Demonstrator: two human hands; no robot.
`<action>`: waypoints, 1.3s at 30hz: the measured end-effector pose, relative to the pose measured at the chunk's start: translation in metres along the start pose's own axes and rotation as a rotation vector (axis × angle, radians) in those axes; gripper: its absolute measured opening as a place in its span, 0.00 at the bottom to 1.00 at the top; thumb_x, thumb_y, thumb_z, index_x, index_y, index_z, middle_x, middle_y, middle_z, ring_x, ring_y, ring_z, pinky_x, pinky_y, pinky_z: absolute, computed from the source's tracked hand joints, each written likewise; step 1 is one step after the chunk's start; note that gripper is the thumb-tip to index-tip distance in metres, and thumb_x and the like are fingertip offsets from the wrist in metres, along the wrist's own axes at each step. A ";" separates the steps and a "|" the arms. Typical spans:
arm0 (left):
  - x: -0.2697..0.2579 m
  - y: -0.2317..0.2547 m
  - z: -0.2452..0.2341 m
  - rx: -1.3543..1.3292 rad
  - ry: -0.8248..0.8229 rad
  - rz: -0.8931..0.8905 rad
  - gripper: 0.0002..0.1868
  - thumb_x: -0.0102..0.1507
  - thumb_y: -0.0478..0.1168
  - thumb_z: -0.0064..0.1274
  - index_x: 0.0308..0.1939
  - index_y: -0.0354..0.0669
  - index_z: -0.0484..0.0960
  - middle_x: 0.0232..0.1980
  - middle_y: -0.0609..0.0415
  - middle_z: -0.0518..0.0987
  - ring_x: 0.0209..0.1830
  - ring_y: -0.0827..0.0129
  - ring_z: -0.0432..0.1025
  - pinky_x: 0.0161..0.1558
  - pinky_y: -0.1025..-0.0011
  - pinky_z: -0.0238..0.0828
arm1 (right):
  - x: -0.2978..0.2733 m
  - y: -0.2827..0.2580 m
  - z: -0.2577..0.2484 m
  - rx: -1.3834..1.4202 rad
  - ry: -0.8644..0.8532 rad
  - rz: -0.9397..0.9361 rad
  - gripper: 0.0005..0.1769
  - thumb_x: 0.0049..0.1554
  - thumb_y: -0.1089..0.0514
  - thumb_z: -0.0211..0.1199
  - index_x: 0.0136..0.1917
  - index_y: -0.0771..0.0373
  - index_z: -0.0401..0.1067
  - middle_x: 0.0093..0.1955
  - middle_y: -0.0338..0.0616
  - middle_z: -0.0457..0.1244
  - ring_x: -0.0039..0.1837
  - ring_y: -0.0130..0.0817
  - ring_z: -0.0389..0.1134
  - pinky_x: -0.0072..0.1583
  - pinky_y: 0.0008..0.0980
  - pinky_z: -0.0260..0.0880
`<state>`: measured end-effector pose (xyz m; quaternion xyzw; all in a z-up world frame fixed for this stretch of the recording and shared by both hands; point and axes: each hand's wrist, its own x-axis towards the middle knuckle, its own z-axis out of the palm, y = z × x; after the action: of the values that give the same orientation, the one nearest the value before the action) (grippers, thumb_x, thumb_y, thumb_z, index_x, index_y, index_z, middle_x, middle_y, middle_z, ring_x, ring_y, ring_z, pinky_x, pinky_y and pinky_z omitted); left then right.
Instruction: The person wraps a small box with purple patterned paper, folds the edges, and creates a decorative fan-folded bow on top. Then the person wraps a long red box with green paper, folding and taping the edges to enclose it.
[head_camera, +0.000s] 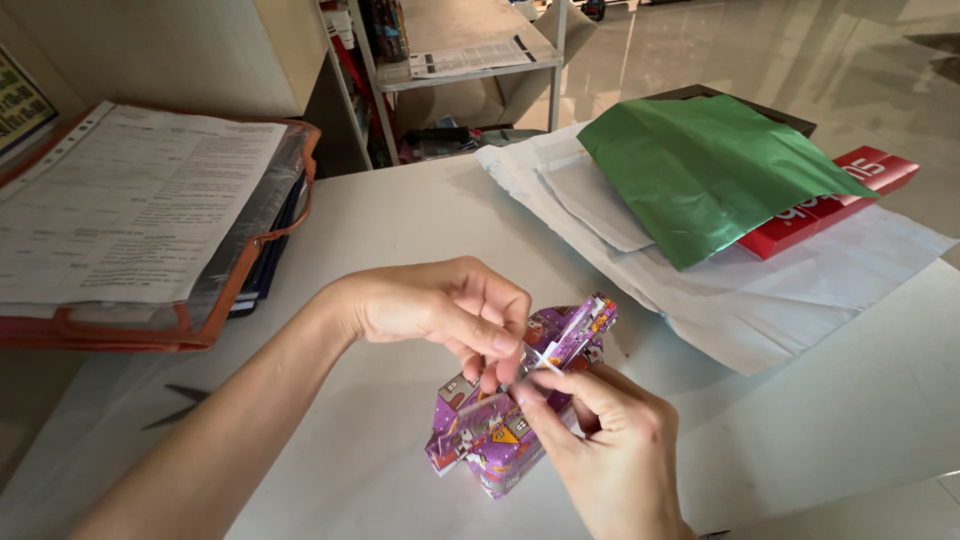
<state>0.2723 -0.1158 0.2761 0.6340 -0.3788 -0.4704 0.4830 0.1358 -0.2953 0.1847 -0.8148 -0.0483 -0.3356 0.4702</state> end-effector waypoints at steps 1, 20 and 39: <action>0.002 0.002 -0.002 0.015 -0.017 -0.019 0.13 0.64 0.45 0.59 0.36 0.39 0.79 0.39 0.51 0.84 0.38 0.67 0.79 0.42 0.70 0.75 | -0.001 -0.002 0.000 -0.019 0.010 -0.012 0.11 0.44 0.62 0.76 0.43 0.61 0.82 0.31 0.34 0.68 0.25 0.20 0.55 0.28 0.26 0.55; 0.031 0.008 -0.012 0.281 -0.062 -0.174 0.12 0.61 0.46 0.61 0.32 0.42 0.82 0.25 0.62 0.77 0.21 0.79 0.70 0.22 0.79 0.61 | 0.008 0.002 -0.013 -0.161 -0.054 -0.106 0.26 0.40 0.54 0.79 0.53 0.60 0.80 0.33 0.36 0.65 0.32 0.25 0.63 0.34 0.27 0.64; 0.034 0.017 0.002 0.417 0.011 -0.241 0.08 0.60 0.39 0.60 0.28 0.39 0.82 0.22 0.60 0.76 0.18 0.78 0.69 0.21 0.76 0.65 | 0.009 -0.006 -0.017 -0.178 -0.092 -0.067 0.29 0.38 0.53 0.77 0.54 0.62 0.79 0.38 0.39 0.67 0.29 0.25 0.65 0.31 0.29 0.63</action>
<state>0.2794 -0.1521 0.2843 0.7632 -0.3866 -0.4327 0.2842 0.1315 -0.3076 0.2002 -0.8659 -0.0671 -0.3162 0.3819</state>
